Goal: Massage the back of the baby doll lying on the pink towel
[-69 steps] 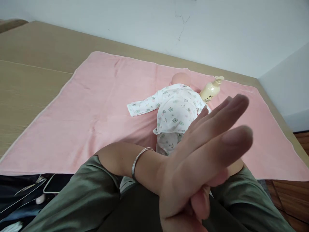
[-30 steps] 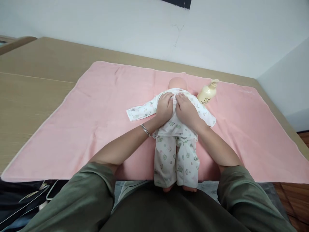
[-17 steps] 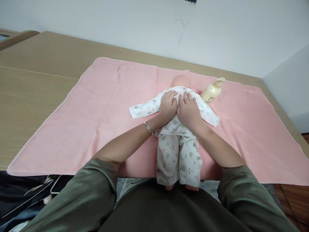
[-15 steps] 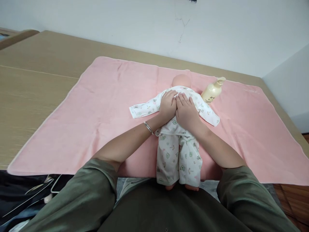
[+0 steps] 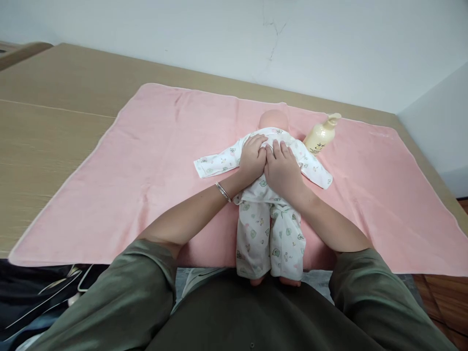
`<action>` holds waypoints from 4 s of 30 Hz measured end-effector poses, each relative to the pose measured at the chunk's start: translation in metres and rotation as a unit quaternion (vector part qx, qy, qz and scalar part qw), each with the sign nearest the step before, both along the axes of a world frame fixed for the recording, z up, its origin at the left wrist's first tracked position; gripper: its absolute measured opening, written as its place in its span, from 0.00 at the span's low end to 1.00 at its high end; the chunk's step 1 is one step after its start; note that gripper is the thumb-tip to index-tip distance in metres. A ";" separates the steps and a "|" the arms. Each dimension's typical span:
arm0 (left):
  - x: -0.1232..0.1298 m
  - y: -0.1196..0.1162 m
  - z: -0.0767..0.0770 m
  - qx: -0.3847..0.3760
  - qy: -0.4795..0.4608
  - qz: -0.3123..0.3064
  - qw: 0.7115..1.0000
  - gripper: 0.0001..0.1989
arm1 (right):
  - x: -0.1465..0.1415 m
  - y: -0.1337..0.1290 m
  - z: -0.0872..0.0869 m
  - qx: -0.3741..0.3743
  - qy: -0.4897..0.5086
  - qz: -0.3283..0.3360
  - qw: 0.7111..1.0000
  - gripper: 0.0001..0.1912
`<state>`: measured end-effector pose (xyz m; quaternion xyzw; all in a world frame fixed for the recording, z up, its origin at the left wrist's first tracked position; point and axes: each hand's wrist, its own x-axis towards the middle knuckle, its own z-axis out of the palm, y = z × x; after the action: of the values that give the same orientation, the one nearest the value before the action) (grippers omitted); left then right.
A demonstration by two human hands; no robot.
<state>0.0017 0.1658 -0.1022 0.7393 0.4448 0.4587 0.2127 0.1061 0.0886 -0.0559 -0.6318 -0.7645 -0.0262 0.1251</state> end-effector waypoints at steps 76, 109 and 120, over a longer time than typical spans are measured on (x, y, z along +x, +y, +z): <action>0.005 -0.017 0.025 0.068 0.225 0.028 0.972 0.17 | 0.047 0.040 0.025 -0.116 0.169 -0.026 0.978 0.20; 0.004 -0.010 0.014 0.041 0.177 -0.003 0.983 0.20 | 0.045 0.045 0.008 -0.087 0.101 -0.028 0.991 0.29; 0.000 0.005 0.000 0.029 0.159 0.015 0.987 0.23 | 0.014 0.012 0.015 -0.036 0.008 -0.053 0.998 0.23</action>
<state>0.0015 0.1710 -0.1018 0.8020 0.4705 0.3509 0.1107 0.1201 0.1005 -0.0412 -0.6759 -0.7291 -0.0002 0.1070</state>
